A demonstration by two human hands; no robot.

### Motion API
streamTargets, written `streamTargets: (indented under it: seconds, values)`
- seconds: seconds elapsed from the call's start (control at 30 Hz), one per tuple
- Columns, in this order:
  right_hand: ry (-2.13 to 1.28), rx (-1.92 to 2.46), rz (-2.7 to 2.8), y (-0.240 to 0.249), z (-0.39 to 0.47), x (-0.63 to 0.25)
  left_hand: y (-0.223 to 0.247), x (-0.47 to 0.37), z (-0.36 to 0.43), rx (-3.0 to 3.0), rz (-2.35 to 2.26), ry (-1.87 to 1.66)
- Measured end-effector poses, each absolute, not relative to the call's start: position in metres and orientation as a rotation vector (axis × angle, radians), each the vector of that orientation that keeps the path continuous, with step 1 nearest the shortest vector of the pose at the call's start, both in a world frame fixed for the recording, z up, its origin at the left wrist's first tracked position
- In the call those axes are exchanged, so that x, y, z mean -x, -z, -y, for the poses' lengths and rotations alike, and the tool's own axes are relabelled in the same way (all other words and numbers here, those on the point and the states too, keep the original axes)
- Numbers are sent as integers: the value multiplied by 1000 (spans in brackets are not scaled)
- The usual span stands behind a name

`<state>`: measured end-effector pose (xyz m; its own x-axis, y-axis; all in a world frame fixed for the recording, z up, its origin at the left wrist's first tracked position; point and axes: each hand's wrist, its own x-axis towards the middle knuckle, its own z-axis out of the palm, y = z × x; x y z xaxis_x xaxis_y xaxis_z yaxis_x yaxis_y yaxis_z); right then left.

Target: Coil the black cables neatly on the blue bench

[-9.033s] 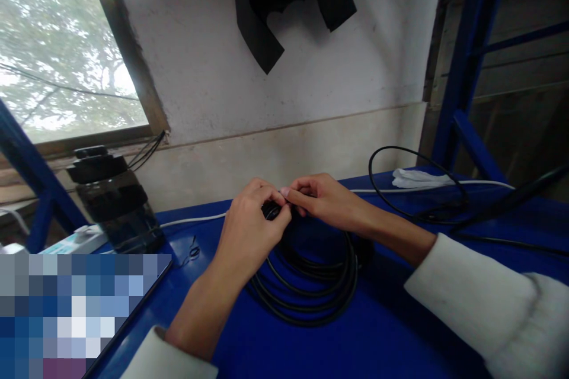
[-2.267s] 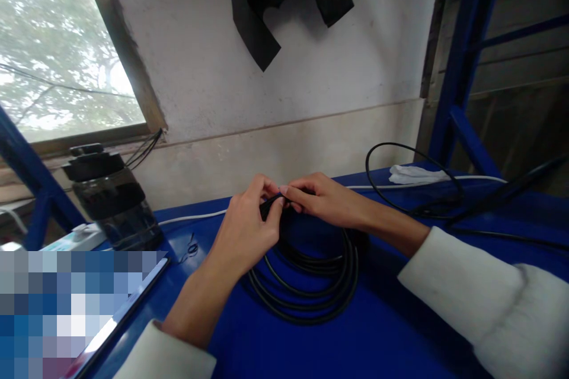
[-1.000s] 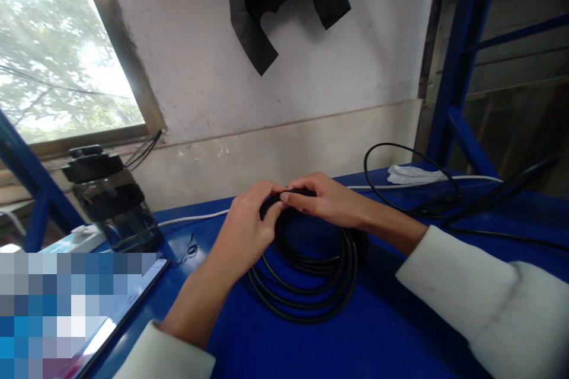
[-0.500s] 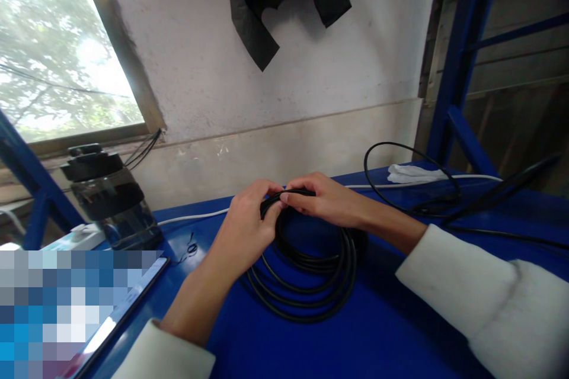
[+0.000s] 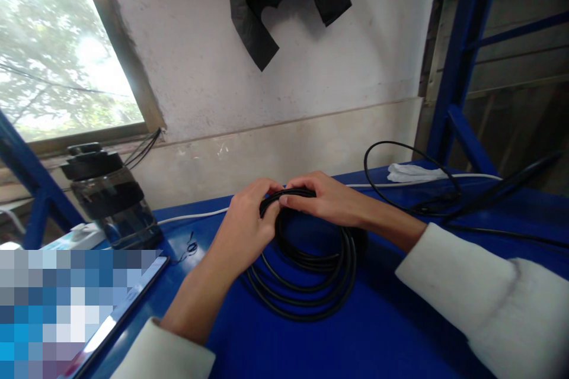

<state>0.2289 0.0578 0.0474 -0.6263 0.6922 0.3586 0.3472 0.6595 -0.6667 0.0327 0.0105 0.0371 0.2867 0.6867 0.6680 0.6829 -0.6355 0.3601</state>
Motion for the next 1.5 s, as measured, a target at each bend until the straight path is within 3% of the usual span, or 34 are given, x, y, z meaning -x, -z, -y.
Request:
streamTargets:
  seconds: [0.5, 1.0, 1.5]
  values:
    - [-701, 768, 2345, -46, -63, -236, -37, -33, -10, -2507, -1375, -1277]
    - [-291, 781, 2301, -41, -55, -233, -35, -32, -12, -2500, -1398, -1268]
    - [-163, 762, 2281, -38, -52, -230, -36, -34, -13, -2497, -1372, -1292]
